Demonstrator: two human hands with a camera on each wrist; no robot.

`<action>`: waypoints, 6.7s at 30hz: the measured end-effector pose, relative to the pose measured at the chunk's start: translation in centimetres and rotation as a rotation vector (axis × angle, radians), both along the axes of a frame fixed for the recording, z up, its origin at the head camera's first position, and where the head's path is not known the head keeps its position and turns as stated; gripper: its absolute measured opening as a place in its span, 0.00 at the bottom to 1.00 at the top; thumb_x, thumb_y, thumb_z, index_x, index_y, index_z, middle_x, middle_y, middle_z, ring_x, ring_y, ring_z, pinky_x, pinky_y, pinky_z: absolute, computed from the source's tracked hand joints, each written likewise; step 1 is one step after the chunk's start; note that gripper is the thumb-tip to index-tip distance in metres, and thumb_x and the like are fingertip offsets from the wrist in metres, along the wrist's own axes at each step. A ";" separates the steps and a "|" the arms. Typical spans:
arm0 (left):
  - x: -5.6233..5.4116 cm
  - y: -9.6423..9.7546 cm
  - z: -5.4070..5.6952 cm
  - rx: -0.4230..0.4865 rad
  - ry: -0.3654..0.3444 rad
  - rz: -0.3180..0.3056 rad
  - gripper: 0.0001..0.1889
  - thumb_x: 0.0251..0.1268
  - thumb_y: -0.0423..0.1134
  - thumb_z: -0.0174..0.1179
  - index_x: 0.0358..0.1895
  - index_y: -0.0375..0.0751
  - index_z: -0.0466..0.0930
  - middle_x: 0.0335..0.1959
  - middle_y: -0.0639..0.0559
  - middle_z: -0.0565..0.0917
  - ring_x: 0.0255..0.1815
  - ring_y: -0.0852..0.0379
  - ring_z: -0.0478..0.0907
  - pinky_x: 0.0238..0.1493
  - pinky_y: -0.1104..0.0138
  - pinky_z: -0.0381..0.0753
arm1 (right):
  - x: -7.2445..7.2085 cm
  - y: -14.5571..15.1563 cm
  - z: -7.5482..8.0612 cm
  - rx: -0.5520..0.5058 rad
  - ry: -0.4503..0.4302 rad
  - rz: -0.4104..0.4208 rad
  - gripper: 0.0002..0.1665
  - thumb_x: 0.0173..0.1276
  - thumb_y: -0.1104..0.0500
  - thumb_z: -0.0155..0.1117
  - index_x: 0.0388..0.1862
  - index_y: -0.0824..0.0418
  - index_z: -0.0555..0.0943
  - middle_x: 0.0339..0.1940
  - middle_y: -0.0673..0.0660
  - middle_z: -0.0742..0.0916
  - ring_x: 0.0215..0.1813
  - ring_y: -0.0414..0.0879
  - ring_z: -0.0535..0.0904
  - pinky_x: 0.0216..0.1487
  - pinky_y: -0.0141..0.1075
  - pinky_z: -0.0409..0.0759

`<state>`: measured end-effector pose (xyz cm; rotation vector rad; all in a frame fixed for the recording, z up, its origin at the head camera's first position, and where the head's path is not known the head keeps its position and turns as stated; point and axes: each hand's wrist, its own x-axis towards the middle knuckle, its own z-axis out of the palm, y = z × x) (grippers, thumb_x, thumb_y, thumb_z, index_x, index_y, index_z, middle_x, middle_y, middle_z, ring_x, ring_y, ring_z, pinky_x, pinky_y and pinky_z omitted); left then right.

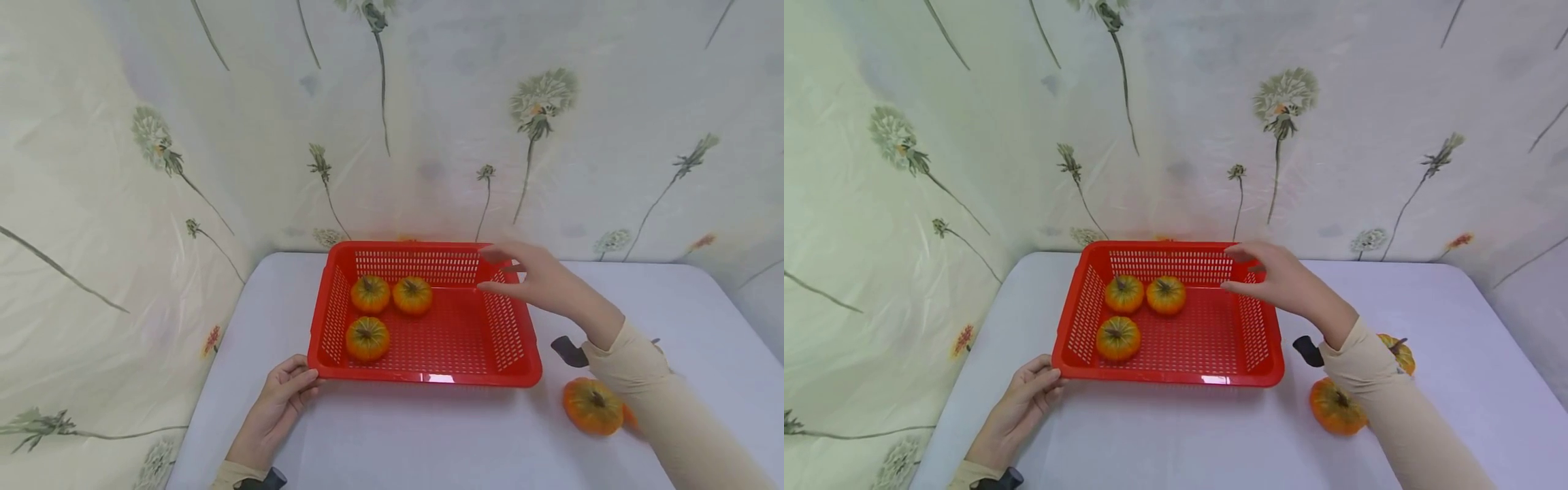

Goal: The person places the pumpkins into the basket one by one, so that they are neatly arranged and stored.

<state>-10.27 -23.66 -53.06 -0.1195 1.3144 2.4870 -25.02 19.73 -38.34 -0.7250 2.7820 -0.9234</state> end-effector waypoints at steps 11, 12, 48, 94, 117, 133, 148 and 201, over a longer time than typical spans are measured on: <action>0.0 0.0 0.0 0.002 -0.002 0.005 0.09 0.78 0.30 0.55 0.46 0.48 0.82 0.41 0.57 0.87 0.41 0.63 0.88 0.46 0.75 0.88 | 2.8 3.6 -0.8 0.028 0.064 -0.024 0.39 0.65 0.48 0.77 0.72 0.56 0.74 0.67 0.60 0.83 0.64 0.58 0.81 0.57 0.58 0.87; 0.0 0.0 0.0 -0.002 -0.005 0.006 0.09 0.77 0.30 0.55 0.46 0.48 0.82 0.41 0.57 0.87 0.41 0.63 0.88 0.46 0.75 0.88 | 3.0 3.9 -0.9 0.030 0.069 -0.034 0.39 0.65 0.48 0.77 0.72 0.56 0.74 0.67 0.59 0.83 0.64 0.56 0.81 0.57 0.57 0.87; -0.1 -0.2 -0.1 0.044 0.055 -0.010 0.12 0.78 0.26 0.52 0.46 0.47 0.83 0.40 0.56 0.90 0.41 0.63 0.89 0.47 0.75 0.88 | 11.4 12.7 -8.7 0.339 -0.217 -0.105 0.50 0.46 0.34 0.83 0.67 0.50 0.78 0.64 0.57 0.84 0.64 0.60 0.78 0.54 0.67 0.83; -0.1 -0.1 -0.2 0.068 0.075 -0.025 0.12 0.77 0.25 0.52 0.46 0.46 0.82 0.40 0.56 0.89 0.42 0.64 0.88 0.45 0.76 0.88 | 11.5 12.8 -8.5 0.131 0.088 -0.282 0.56 0.50 0.43 0.86 0.73 0.60 0.71 0.64 0.66 0.80 0.59 0.60 0.73 0.44 0.50 0.90; 0.0 0.0 0.0 0.049 0.056 -0.006 0.10 0.77 0.26 0.53 0.45 0.45 0.82 0.41 0.56 0.88 0.42 0.63 0.88 0.45 0.76 0.88 | 9.8 11.2 -4.8 0.030 0.085 -0.321 0.53 0.54 0.41 0.83 0.75 0.53 0.69 0.68 0.62 0.79 0.55 0.19 0.63 0.41 0.15 0.75; -0.1 0.0 -0.1 0.051 0.054 -0.015 0.10 0.78 0.27 0.53 0.45 0.46 0.82 0.41 0.56 0.88 0.41 0.63 0.88 0.45 0.76 0.88 | 8.2 7.4 -3.0 -0.009 0.141 -0.137 0.53 0.53 0.47 0.86 0.76 0.49 0.69 0.69 0.58 0.79 0.59 0.16 0.63 0.47 0.16 0.76; -0.1 0.0 -0.1 0.049 0.049 -0.010 0.10 0.77 0.27 0.53 0.45 0.46 0.82 0.41 0.56 0.87 0.41 0.64 0.88 0.45 0.76 0.87 | 6.1 4.1 -1.4 0.008 0.029 -0.027 0.52 0.55 0.46 0.84 0.76 0.51 0.69 0.71 0.54 0.78 0.66 0.43 0.73 0.53 0.23 0.80; 0.0 -0.1 0.1 0.053 0.048 -0.012 0.11 0.78 0.27 0.53 0.45 0.46 0.82 0.41 0.56 0.89 0.41 0.64 0.88 0.46 0.75 0.88 | 0.5 -7.6 -3.3 0.108 -0.070 0.288 0.46 0.53 0.45 0.84 0.69 0.48 0.74 0.66 0.46 0.82 0.68 0.46 0.76 0.67 0.49 0.82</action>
